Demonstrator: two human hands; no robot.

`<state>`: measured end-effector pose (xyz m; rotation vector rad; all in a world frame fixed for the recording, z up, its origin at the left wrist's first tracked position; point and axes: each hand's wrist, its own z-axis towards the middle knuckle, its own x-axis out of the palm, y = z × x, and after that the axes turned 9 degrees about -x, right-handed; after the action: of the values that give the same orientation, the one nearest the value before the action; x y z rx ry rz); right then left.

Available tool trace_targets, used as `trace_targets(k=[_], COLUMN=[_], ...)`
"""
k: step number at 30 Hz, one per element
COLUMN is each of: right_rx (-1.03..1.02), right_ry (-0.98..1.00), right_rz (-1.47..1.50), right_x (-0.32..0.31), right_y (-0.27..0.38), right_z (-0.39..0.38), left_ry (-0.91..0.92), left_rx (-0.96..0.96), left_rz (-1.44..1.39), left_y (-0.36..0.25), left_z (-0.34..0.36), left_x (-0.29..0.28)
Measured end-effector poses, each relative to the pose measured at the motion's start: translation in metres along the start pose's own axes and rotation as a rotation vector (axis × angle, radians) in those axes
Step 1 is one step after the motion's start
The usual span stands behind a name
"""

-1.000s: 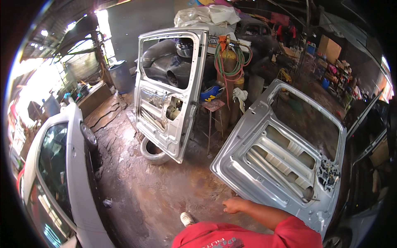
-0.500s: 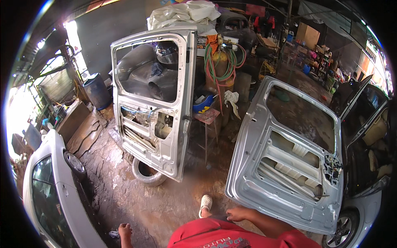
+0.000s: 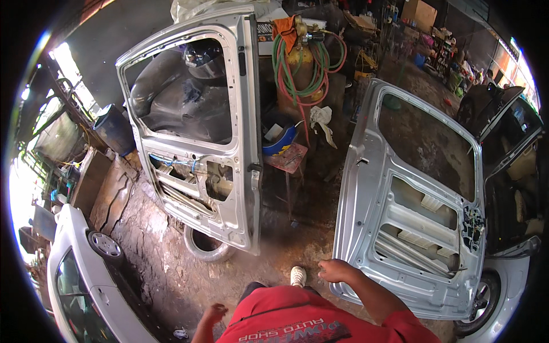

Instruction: The person removes a window regulator from a car door, places it on another door, and then installs a new weather stripping seal onto the door frame. They also handle a package of clips and install them into the door.

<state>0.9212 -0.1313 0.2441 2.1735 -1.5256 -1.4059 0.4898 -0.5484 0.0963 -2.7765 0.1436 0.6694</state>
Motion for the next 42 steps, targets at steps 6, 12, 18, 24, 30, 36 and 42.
trace_targets(k=[6, 12, 18, 24, 30, 36, 42], right_rx=[0.066, 0.026, -0.023, -0.007, 0.081, 0.053, 0.033], right_ry=[-0.119, -0.243, -0.109, -0.1, -0.136, -0.135, 0.034], right_rz=[0.043, 0.143, 0.221, 0.109, 0.001, -0.091, 0.02], right_x=[-0.017, 0.009, -0.015, -0.117, -0.258, -0.33, -0.303], right_y=[0.012, 0.028, -0.002, -0.055, -0.108, -0.119, -0.115], right_z=[0.052, 0.109, 0.166, 0.217, 0.257, 0.291, 0.311], left_ry=[-0.34, -0.365, -0.28, -0.324, -0.357, -0.561, -0.923], left_rx=[0.174, 0.257, 0.271, 0.275, 0.336, 0.491, 0.794], left_rz=[0.169, 0.275, 0.304, 0.229, 0.14, -0.04, -0.058], left_y=[-0.073, -0.156, -0.241, -0.337, -0.452, -0.557, -0.686], left_z=[0.049, 0.073, 0.066, 0.074, 0.031, -0.011, -0.026], left_x=[-0.143, -0.212, -0.222, -0.205, -0.181, -0.199, -0.249])
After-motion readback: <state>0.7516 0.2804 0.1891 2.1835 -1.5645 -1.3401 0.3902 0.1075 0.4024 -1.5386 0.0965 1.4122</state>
